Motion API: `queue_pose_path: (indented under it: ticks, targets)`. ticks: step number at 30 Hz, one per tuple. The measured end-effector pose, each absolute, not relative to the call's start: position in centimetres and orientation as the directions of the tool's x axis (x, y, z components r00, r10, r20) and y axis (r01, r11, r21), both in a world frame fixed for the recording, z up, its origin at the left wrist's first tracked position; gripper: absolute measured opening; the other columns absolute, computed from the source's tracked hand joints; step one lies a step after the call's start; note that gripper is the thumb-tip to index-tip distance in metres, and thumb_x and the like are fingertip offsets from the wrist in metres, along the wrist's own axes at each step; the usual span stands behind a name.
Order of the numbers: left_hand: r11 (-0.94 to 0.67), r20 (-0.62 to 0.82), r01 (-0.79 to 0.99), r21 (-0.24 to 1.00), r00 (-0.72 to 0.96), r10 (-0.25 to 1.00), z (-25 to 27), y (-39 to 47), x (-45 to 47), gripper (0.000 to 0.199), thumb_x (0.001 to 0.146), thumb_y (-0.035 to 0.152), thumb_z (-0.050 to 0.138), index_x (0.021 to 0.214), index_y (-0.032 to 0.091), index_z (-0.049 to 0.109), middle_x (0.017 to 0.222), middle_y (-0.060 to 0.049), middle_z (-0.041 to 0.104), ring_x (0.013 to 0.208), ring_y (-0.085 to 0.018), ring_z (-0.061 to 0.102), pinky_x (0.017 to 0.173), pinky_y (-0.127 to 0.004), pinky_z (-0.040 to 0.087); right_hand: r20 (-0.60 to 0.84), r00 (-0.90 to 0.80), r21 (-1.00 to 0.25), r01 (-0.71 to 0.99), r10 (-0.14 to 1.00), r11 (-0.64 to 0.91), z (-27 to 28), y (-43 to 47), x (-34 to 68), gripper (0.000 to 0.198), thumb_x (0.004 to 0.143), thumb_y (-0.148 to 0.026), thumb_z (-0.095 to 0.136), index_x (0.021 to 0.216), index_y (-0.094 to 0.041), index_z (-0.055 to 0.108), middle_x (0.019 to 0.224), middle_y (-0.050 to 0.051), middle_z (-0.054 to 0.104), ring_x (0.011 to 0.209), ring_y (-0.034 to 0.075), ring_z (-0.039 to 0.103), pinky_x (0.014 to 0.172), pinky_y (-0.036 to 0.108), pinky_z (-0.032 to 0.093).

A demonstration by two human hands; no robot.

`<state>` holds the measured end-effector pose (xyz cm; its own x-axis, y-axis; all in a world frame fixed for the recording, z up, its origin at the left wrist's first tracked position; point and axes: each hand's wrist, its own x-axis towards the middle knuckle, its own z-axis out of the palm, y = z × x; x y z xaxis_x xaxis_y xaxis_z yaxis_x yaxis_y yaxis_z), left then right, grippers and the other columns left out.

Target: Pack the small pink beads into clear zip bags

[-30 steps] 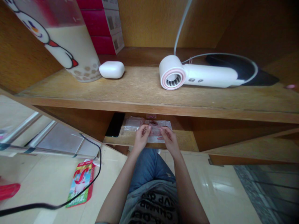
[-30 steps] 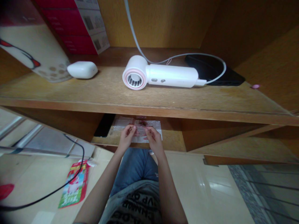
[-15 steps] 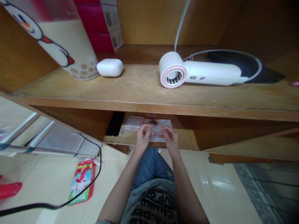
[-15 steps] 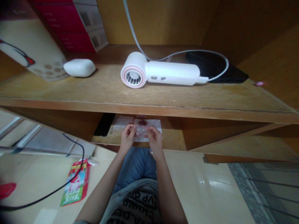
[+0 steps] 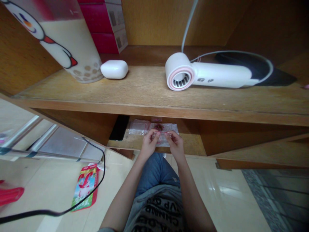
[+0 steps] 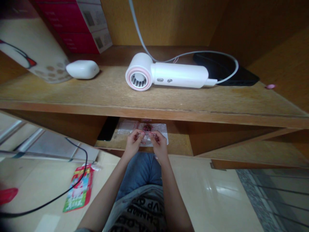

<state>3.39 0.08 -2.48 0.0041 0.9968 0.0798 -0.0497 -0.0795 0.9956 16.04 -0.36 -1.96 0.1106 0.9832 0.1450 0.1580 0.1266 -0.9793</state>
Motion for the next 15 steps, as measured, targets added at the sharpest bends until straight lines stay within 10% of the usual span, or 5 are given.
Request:
queue_pose_path:
  ticks: [15]
  targets:
    - [-0.111,0.11,-0.042,0.993,-0.009,0.994,-2.59,0.03,3.75,0.02,0.074,0.035,0.062,0.081,0.017,0.059,0.068,0.001,0.06,0.052,-0.009,0.054,0.048,-0.019,0.046,0.151,0.098,-0.986,0.082,0.984,0.143,-1.85,-0.29,16.05,0.02,0.075,-0.038,0.058,0.075,-0.019,0.064,0.068,0.002,0.063,0.06,0.014,0.052,0.054,0.024,0.039]
